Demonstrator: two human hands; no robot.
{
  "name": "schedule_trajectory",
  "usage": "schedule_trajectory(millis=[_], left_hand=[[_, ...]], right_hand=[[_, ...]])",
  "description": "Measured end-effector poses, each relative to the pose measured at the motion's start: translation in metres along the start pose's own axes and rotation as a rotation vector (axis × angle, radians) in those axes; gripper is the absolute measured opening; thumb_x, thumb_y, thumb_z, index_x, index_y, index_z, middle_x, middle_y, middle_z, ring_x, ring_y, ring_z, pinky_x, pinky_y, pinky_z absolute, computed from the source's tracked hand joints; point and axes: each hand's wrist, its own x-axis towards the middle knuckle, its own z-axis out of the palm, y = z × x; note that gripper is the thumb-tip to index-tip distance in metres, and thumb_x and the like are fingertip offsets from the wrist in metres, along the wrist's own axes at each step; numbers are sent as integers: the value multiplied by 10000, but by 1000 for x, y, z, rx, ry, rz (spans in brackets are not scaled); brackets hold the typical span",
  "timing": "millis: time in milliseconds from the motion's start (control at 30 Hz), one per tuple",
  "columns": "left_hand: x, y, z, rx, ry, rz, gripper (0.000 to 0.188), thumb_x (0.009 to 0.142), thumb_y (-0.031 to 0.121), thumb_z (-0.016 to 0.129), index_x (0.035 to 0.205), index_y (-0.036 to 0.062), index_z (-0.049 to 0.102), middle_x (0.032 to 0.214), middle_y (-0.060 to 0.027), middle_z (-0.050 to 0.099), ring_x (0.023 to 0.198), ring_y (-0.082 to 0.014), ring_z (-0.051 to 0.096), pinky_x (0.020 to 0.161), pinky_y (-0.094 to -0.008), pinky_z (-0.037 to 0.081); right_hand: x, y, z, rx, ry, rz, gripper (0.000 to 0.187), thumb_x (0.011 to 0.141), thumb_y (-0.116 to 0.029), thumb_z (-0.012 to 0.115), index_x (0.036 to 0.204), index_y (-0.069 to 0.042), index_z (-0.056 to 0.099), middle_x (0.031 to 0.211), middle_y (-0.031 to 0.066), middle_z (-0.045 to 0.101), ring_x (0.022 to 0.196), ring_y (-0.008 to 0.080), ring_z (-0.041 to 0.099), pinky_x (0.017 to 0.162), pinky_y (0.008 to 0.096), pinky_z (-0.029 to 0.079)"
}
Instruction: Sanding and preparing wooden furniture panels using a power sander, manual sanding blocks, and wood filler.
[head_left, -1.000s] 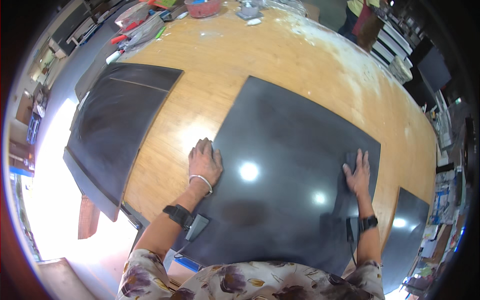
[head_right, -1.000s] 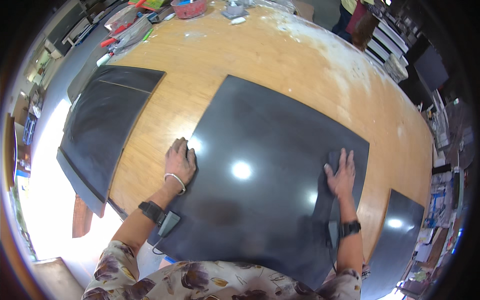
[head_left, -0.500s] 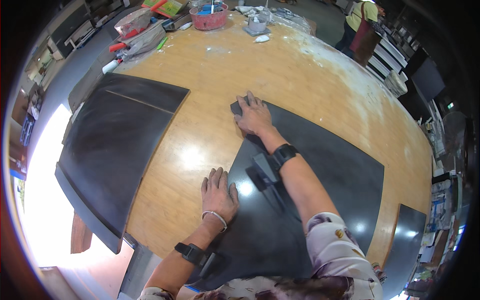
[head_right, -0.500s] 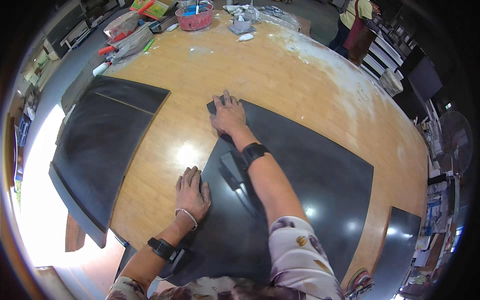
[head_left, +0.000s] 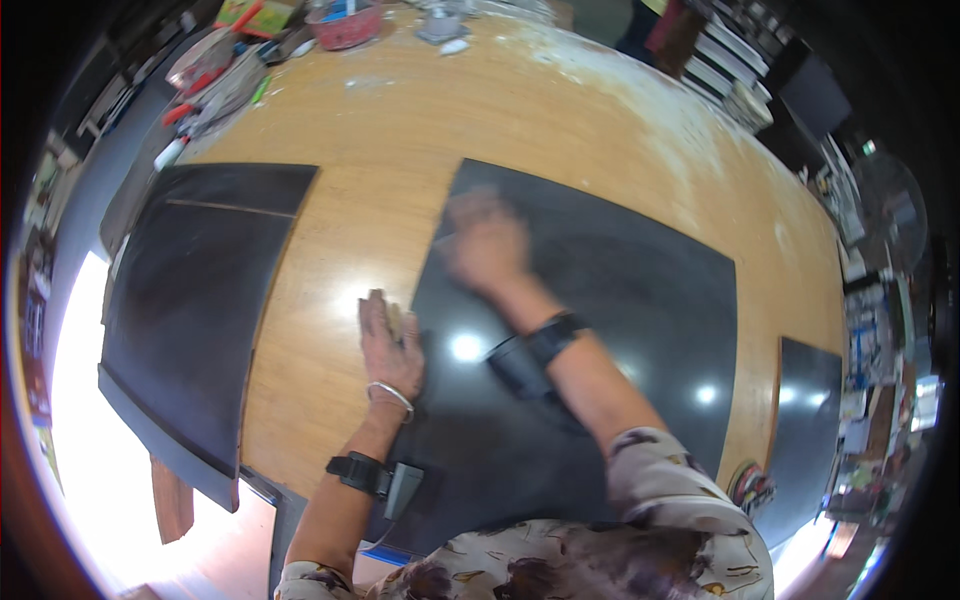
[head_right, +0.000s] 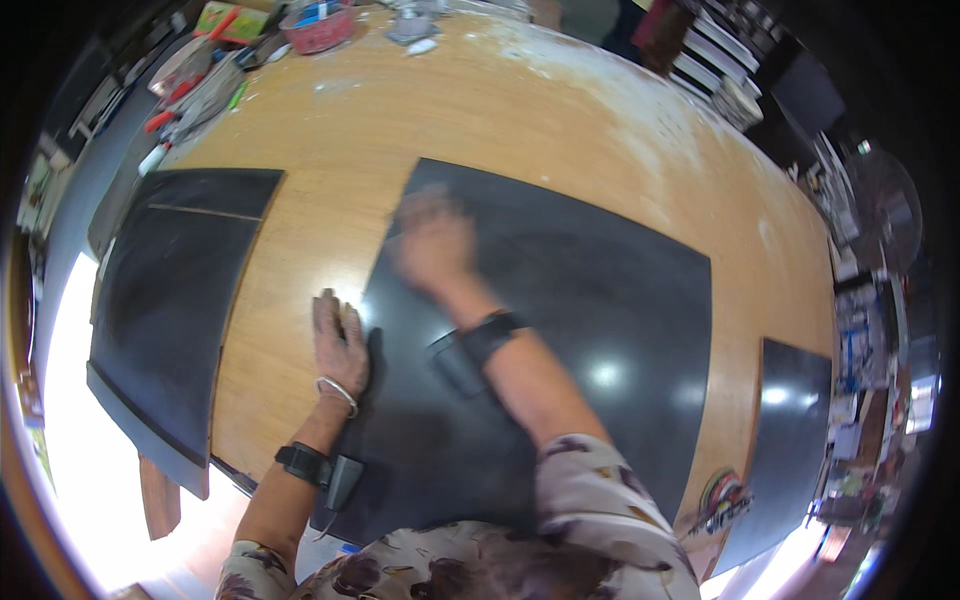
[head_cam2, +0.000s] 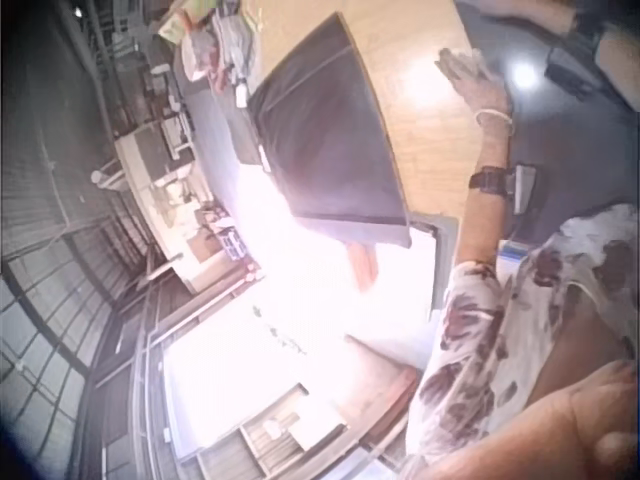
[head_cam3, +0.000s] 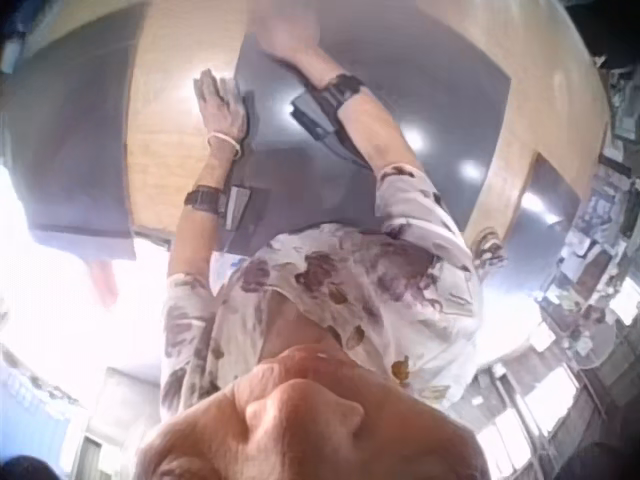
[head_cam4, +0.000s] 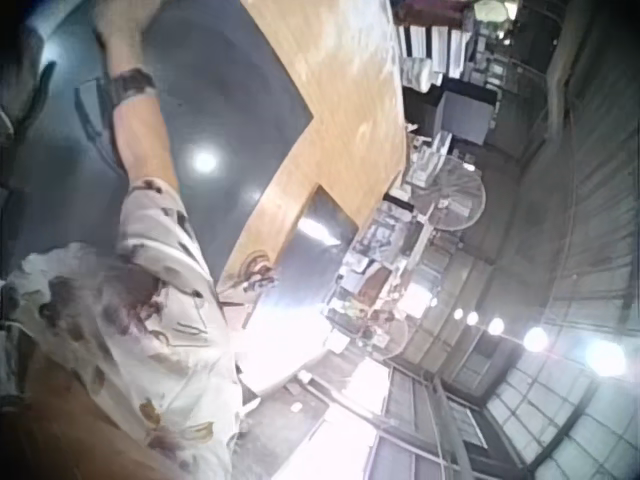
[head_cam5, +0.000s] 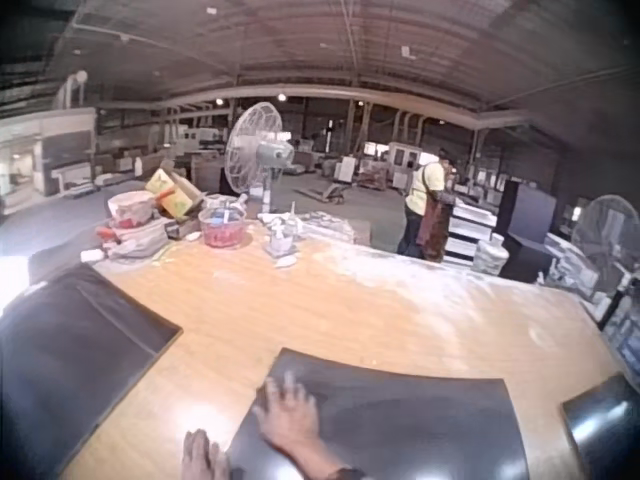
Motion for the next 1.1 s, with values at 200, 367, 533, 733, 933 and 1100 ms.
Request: schedule_trajectory(millis=[200,367,533,733,933,1100], left_hand=[[5,-5,-6,87,-12,5,552,963,332,364,1333,-73,308,1388,-264,308,1325,-400,235,1084,-429,229],[5,0,-4,260,-136,67,549,961,358,362,1319,-59,356,1383,-232,346,1331,-393,225,1092,-432,218],[6,-1,-3,229,-123,135,523,957,371,381,1284,-34,425,1346,-230,400,1306,-400,280,1076,-436,254],[18,-28,-2,176,-119,185,462,977,312,349,1242,-49,464,1319,-221,433,1287,-390,316,1071,-431,257],[29,-54,-19,262,-153,240,481,973,329,346,1227,-59,478,1318,-207,442,1271,-353,347,1070,-384,263],[22,-17,3,260,-202,211,473,967,331,356,1219,-45,494,1321,-199,446,1269,-335,358,1068,-375,272]], right_hand=[[-50,-30,5,194,-39,-92,525,771,-299,602,1253,-124,488,1342,162,426,1256,341,378,956,544,374],[-129,240,-94,-309,-59,556,645,828,-464,539,1361,-142,372,1443,127,307,1321,305,306,984,537,339],[-177,279,-122,-343,-53,877,654,851,-478,500,1381,-131,337,1443,134,311,1330,322,293,1014,504,321],[-130,-11,-53,241,-228,57,450,861,-227,453,1270,-40,462,1394,241,333,1253,340,375,959,503,366],[-184,-8,-73,404,-115,26,427,808,-170,474,1222,-72,509,1350,187,397,1259,304,371,962,485,363],[-273,185,-166,-237,-83,656,651,790,-387,618,1347,-149,380,1420,177,320,1252,358,382,956,544,361]])
